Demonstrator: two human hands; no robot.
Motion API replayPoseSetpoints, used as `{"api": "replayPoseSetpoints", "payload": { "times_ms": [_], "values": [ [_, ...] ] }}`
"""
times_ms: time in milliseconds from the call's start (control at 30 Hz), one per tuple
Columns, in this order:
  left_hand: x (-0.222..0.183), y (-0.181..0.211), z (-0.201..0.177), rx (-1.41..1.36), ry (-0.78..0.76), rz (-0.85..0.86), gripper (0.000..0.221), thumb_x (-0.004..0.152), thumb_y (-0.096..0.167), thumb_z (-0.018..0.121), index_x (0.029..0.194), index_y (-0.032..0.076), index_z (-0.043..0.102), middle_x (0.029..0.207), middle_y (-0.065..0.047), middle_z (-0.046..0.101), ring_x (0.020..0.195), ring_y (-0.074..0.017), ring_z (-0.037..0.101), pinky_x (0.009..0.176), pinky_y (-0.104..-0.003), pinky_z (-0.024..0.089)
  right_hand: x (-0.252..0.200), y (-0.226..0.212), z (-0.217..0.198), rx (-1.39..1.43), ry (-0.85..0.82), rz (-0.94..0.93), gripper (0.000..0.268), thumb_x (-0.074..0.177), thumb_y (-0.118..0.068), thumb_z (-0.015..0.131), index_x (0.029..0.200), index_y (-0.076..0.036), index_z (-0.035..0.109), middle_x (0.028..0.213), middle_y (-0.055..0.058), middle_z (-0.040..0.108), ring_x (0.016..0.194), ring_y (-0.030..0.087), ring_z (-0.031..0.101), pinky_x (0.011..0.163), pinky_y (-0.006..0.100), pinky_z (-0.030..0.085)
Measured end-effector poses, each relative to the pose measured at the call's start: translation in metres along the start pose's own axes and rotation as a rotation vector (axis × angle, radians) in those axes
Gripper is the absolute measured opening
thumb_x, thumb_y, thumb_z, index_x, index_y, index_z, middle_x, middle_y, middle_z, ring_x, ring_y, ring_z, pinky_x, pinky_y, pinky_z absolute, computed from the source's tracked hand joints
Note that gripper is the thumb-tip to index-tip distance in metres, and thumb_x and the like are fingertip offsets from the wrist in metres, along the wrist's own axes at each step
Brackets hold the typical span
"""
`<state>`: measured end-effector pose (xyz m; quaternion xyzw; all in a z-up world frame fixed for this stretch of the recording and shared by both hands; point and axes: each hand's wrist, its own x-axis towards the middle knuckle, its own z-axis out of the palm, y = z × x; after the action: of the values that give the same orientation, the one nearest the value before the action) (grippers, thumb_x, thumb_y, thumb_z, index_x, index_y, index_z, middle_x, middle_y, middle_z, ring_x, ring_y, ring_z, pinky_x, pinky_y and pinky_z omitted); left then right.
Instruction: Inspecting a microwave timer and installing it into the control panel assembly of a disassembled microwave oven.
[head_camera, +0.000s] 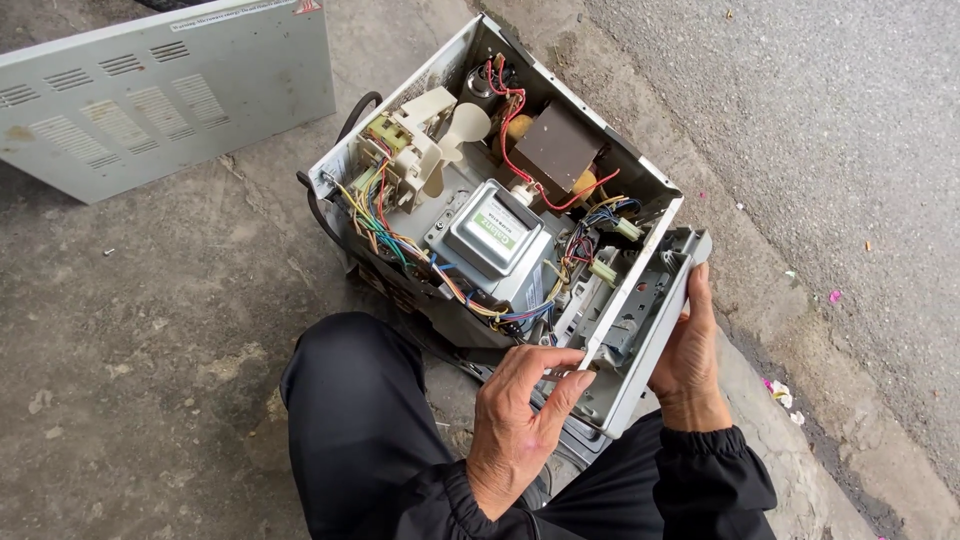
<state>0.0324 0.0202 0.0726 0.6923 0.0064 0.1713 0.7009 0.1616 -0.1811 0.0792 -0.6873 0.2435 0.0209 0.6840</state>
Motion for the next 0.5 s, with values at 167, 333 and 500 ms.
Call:
{"api": "replayPoseSetpoints", "payload": {
  "times_ms": [167, 333, 500],
  "values": [
    [0.001, 0.0, -0.001, -0.002, -0.013, -0.007, 0.019, 0.098, 0.017, 0.081, 0.113, 0.009, 0.072, 0.102, -0.002, 0.076, 0.087, -0.0175, 0.071, 0.081, -0.032, 0.059, 0.006, 0.005, -0.005, -0.034, 0.005, -0.019, 0.077, 0.091, -0.073, 0.054, 0.142, -0.016, 0.062, 0.127, 0.02, 0.058, 0.115, 0.041, 0.058, 0.091, 0.056, 0.041],
    [0.003, 0.001, -0.003, -0.009, -0.041, -0.019, 0.02, 0.099, 0.018, 0.08, 0.113, 0.008, 0.072, 0.104, -0.003, 0.078, 0.09, -0.0184, 0.073, 0.084, -0.033, 0.06, 0.012, 0.012, -0.011, 0.013, 0.003, -0.011, 0.076, 0.092, -0.076, 0.058, 0.13, -0.012, 0.069, 0.11, 0.014, 0.065, 0.097, 0.03, 0.065, 0.082, 0.049, 0.047],
    [0.004, 0.005, -0.002, 0.002, -0.047, -0.031, 0.021, 0.098, 0.017, 0.08, 0.115, 0.009, 0.073, 0.106, -0.003, 0.079, 0.089, -0.0185, 0.075, 0.083, -0.033, 0.061, 0.006, 0.006, -0.003, 0.001, -0.018, -0.016, 0.075, 0.093, -0.074, 0.054, 0.135, -0.013, 0.07, 0.112, 0.016, 0.068, 0.098, 0.033, 0.069, 0.081, 0.051, 0.05]
  ]
}}
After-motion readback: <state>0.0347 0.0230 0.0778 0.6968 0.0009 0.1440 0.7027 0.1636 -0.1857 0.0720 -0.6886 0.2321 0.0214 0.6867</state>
